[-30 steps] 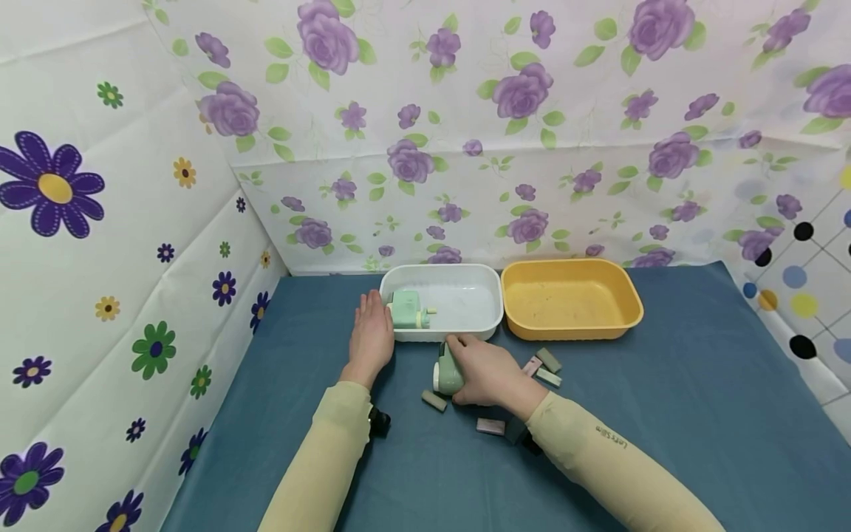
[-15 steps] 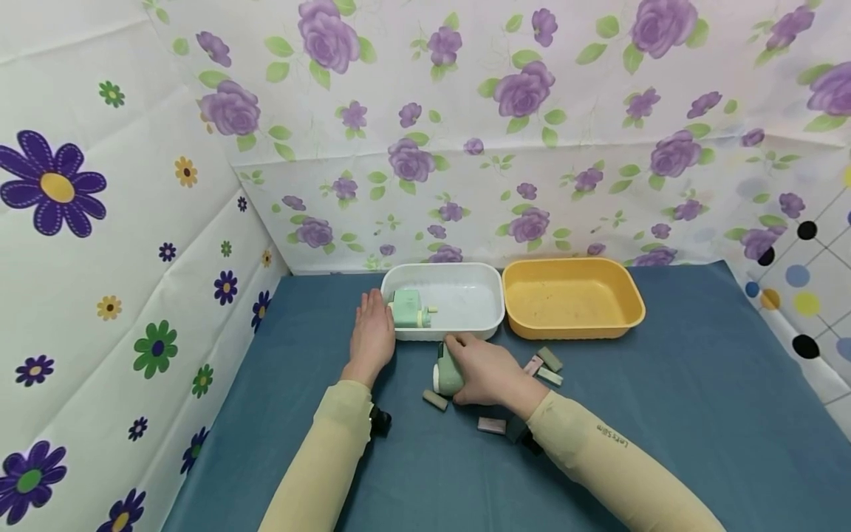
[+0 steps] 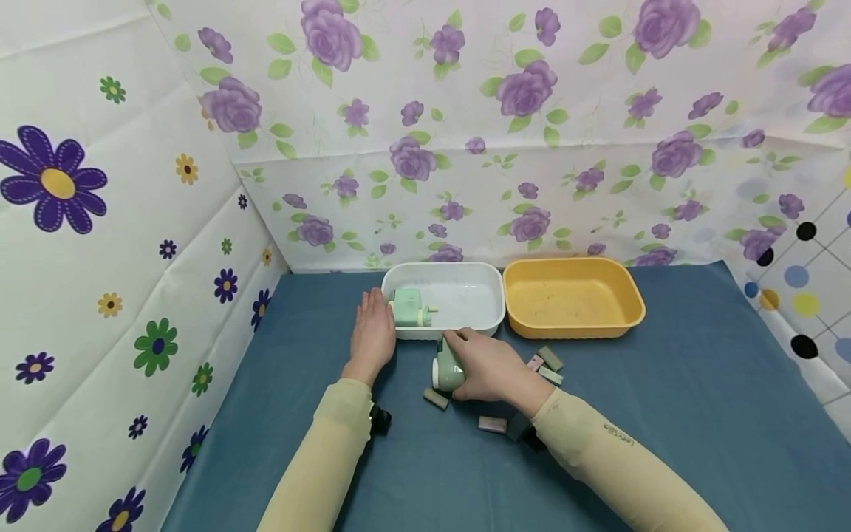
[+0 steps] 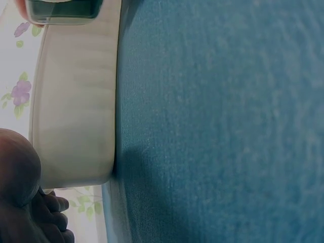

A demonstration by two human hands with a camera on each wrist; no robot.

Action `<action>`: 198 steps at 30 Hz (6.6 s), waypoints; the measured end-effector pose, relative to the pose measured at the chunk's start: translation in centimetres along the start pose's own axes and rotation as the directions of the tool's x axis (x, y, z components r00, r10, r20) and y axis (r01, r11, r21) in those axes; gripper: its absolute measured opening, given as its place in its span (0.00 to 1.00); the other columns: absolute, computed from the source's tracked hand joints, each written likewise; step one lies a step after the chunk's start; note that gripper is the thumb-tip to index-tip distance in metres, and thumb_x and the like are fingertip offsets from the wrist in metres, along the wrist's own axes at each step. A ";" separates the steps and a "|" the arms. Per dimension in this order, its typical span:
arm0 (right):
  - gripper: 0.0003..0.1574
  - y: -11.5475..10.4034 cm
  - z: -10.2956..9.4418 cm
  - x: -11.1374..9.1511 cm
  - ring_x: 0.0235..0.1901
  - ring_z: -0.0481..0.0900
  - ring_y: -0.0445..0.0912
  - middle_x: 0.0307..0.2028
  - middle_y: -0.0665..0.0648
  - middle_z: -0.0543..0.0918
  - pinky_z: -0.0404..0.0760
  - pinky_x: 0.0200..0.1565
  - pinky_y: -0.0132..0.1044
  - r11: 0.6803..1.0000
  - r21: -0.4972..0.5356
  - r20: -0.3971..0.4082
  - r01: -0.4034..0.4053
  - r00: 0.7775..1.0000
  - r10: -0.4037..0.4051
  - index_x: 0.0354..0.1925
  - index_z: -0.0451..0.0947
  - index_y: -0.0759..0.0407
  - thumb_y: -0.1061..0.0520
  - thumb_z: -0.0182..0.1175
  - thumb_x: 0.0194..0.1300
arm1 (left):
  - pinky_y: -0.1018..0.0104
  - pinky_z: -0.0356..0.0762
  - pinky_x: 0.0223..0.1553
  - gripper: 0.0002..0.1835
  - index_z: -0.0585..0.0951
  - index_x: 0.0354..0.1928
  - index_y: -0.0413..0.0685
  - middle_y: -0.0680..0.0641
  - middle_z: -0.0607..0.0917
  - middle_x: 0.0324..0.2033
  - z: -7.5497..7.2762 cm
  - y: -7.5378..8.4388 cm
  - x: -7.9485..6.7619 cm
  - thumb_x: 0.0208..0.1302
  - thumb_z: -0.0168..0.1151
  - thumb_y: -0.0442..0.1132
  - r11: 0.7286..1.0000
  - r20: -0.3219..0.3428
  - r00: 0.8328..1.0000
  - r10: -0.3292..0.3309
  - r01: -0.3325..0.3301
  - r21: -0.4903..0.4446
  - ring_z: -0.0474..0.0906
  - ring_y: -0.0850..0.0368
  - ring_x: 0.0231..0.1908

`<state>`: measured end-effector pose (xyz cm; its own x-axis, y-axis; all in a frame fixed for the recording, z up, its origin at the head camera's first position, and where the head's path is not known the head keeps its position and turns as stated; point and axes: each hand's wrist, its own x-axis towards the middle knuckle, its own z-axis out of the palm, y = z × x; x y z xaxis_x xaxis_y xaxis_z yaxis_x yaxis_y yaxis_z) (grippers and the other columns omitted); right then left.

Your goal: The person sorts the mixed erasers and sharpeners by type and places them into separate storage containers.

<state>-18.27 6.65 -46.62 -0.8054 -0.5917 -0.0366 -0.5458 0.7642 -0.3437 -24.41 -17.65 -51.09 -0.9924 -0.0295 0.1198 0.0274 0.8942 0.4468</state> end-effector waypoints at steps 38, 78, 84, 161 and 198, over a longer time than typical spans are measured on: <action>0.69 0.4 -3.7 0.2 0.53 0.83 0.50 0.72 0.60 0.74 0.86 0.50 0.45 0.993 0.120 -0.059 0.017 0.998 -0.010 0.83 0.62 0.55 0.41 0.85 0.53 | 0.45 0.48 0.82 0.31 0.55 0.83 0.29 0.32 0.59 0.81 -0.2 0.3 -0.3 0.90 0.39 0.43 1.000 0.000 1.000 -0.013 0.013 -0.019 0.48 0.38 0.83; 0.72 5.5 -6.2 7.3 0.61 0.78 0.57 0.77 0.65 0.67 0.86 0.56 0.53 0.977 0.177 -0.105 -0.121 0.984 0.141 0.86 0.54 0.56 0.45 0.83 0.56 | 0.44 0.47 0.83 0.30 0.56 0.82 0.28 0.30 0.59 0.80 0.2 0.5 0.3 0.90 0.39 0.42 1.000 -0.006 1.000 0.019 -0.019 -0.011 0.48 0.37 0.83; 0.70 5.7 -5.4 8.3 0.63 0.76 0.58 0.76 0.65 0.68 0.84 0.59 0.53 0.979 0.160 -0.071 -0.125 0.988 0.138 0.85 0.56 0.58 0.48 0.84 0.54 | 0.43 0.49 0.82 0.31 0.56 0.82 0.28 0.30 0.60 0.80 0.0 0.1 0.1 0.90 0.38 0.42 1.000 -0.005 1.000 0.018 -0.017 0.006 0.49 0.37 0.83; 0.53 6.1 -4.3 9.0 0.80 0.58 0.62 0.81 0.68 0.60 0.60 0.79 0.55 0.988 0.141 0.246 -0.067 0.969 0.031 0.86 0.51 0.59 0.39 0.62 0.79 | 0.47 0.46 0.83 0.31 0.54 0.83 0.30 0.33 0.58 0.82 -0.3 0.5 -0.1 0.90 0.37 0.44 0.999 0.028 0.999 -0.019 0.018 0.030 0.47 0.39 0.83; 0.52 7.7 -4.7 6.9 0.82 0.53 0.60 0.83 0.65 0.55 0.57 0.80 0.57 0.967 0.238 0.135 -0.095 0.989 0.064 0.86 0.50 0.60 0.38 0.58 0.81 | 0.46 0.45 0.83 0.32 0.52 0.83 0.29 0.32 0.57 0.82 -0.5 0.6 -0.1 0.90 0.35 0.44 0.999 0.064 0.997 -0.036 0.033 0.043 0.45 0.39 0.84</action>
<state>-29.11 9.65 -45.12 -0.8000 -0.5709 -0.1845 -0.3964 0.7338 -0.5518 -24.26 -17.31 -50.33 -0.9983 -0.0331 0.0470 -0.0108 0.9109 0.4124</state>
